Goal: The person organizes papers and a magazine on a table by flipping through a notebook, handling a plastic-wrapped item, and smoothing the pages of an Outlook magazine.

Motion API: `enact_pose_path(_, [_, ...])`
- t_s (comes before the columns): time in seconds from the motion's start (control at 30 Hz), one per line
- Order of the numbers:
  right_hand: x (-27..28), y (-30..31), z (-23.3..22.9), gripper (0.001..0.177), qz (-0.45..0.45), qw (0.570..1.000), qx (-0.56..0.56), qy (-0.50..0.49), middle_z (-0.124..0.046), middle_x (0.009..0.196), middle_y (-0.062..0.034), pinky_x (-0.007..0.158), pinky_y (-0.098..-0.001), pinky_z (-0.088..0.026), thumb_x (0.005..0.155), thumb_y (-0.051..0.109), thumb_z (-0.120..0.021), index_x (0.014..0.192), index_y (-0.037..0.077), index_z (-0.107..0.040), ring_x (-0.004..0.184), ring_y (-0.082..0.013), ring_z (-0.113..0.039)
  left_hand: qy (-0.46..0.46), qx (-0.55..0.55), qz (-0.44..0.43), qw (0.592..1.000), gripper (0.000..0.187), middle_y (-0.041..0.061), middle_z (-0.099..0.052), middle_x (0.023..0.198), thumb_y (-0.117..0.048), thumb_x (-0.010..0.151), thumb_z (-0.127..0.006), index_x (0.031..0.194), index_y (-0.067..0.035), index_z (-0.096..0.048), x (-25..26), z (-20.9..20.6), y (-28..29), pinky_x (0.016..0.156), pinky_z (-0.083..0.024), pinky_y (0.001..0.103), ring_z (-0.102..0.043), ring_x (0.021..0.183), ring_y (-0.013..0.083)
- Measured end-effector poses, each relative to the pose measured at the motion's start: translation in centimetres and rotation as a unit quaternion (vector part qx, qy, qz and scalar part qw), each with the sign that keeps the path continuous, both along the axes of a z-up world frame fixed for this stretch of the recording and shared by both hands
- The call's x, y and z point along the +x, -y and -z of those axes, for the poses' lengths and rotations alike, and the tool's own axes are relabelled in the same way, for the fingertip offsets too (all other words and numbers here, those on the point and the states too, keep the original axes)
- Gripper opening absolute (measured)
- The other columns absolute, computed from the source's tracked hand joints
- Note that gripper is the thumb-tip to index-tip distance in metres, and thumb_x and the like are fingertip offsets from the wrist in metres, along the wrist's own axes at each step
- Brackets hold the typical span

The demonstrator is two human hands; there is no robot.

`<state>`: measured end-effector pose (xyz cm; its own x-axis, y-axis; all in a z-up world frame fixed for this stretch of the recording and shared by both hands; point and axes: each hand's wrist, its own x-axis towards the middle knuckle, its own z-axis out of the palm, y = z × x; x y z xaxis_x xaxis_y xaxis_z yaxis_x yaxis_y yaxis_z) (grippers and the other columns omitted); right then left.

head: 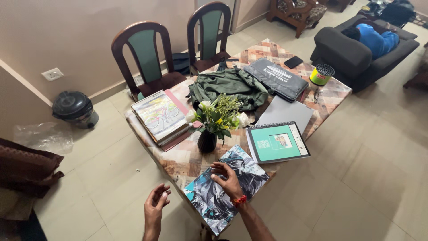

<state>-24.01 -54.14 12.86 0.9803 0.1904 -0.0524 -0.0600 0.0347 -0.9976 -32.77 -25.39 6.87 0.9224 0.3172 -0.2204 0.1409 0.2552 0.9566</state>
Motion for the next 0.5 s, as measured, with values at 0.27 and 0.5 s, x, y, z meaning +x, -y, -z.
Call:
enact_pose_path(0.27, [-2.8, -0.8, -0.5, 0.052, 0.025, 0.999, -0.014, 0.016, -0.072, 0.128, -0.0093, 0.1, -0.0356, -0.056, 0.085, 0.01, -0.078, 0.133, 0.004, -0.061, 0.117, -0.0205, -0.069, -0.008, 0.006, 0.017, 1.0, 0.044, 0.012, -0.073, 0.126, -0.01, 0.094, -0.062, 0.137, -0.001, -0.059, -2.2, 0.4, -0.9, 0.085, -0.055, 0.034, -0.069, 0.111, 0.0217])
enact_pose_path(0.5, [-5.7, -0.8, 0.2, 0.053, 0.047, 0.999, 0.017, 0.012, -0.069, 0.128, -0.0098, 0.097, -0.0376, -0.056, 0.084, 0.009, -0.076, 0.134, 0.003, -0.06, 0.119, -0.0204, -0.067, 0.011, 0.012, 0.034, 0.999, 0.041, 0.012, -0.074, 0.124, -0.01, 0.095, -0.062, 0.134, 0.001, -0.062, -4.2, 0.6, -1.1, 0.084, -0.055, 0.034, -0.071, 0.11, 0.0219])
